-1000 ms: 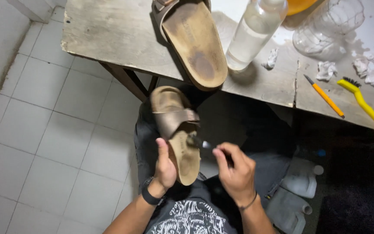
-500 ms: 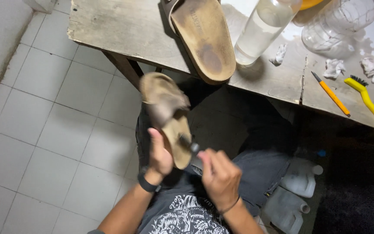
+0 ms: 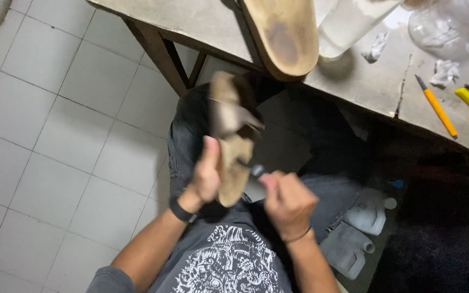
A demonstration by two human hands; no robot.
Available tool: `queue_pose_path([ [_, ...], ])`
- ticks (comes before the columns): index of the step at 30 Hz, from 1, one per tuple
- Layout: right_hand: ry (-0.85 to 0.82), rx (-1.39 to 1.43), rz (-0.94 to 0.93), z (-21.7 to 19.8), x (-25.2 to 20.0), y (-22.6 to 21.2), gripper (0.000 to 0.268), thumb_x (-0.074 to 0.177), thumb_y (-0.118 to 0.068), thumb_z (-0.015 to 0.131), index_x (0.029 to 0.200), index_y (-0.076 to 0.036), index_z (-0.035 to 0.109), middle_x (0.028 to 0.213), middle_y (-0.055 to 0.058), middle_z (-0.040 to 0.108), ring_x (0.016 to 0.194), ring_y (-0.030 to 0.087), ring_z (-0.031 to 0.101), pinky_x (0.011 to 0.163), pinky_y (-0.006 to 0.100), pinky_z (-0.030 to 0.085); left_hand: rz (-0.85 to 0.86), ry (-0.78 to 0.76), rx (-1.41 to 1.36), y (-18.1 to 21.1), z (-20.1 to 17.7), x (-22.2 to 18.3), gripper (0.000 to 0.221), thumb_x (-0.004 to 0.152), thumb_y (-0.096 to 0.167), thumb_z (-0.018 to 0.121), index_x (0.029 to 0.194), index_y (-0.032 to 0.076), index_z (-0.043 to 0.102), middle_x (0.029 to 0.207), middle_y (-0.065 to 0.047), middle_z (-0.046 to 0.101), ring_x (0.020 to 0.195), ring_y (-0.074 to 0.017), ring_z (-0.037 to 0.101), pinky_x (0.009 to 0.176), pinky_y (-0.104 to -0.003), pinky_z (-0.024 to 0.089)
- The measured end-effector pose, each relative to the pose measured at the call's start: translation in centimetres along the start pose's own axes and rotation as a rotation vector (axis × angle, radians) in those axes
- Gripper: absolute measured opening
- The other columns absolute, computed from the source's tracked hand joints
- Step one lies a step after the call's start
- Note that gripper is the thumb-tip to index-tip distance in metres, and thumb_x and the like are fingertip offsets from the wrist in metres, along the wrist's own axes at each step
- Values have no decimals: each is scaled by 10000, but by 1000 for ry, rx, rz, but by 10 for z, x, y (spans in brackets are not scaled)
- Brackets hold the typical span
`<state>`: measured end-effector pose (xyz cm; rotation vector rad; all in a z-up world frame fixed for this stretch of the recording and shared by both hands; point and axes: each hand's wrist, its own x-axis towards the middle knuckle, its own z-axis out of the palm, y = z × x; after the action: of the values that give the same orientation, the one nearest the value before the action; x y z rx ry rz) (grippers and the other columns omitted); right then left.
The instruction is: Brushing the footbed of a sandal and applying a cleaning or adhesive solution to the straps at a workbench.
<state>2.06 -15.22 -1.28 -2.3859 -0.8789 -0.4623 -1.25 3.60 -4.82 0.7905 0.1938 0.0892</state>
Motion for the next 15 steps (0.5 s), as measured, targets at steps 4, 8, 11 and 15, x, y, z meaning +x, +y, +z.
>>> queue_pose_path([
  [4,3,4,-33,-1,-8,-5,157,951,-223,769,832,-144,703,618,-22,526,554,206,611,514,281,491,33,140,216,9,-2,4,697,1107,513,224,1296,34,693,1278,-127,708,1135,-210,676,1072,-436,518],
  [8,-109,121,-62,-6,-11,-7,191,970,-200,716,808,-107,678,664,18,582,500,167,500,460,331,349,-183,143,264,38,11,0,849,981,660,193,1074,18,741,886,-148,757,725,-216,700,639,-308,560],
  [11,-86,56,-19,-8,-8,-8,206,1003,-173,668,804,-122,691,697,38,608,527,195,512,490,380,339,-99,59,401,20,0,-3,677,1059,549,193,963,111,700,904,-42,730,781,-121,655,729,-249,509],
  [15,-216,165,-86,-3,-38,-18,261,999,-293,657,817,-109,686,616,-16,591,412,79,475,339,243,348,-22,60,145,43,8,5,786,1039,580,205,1364,-22,592,1307,-201,678,1181,-290,672,986,-375,572],
])
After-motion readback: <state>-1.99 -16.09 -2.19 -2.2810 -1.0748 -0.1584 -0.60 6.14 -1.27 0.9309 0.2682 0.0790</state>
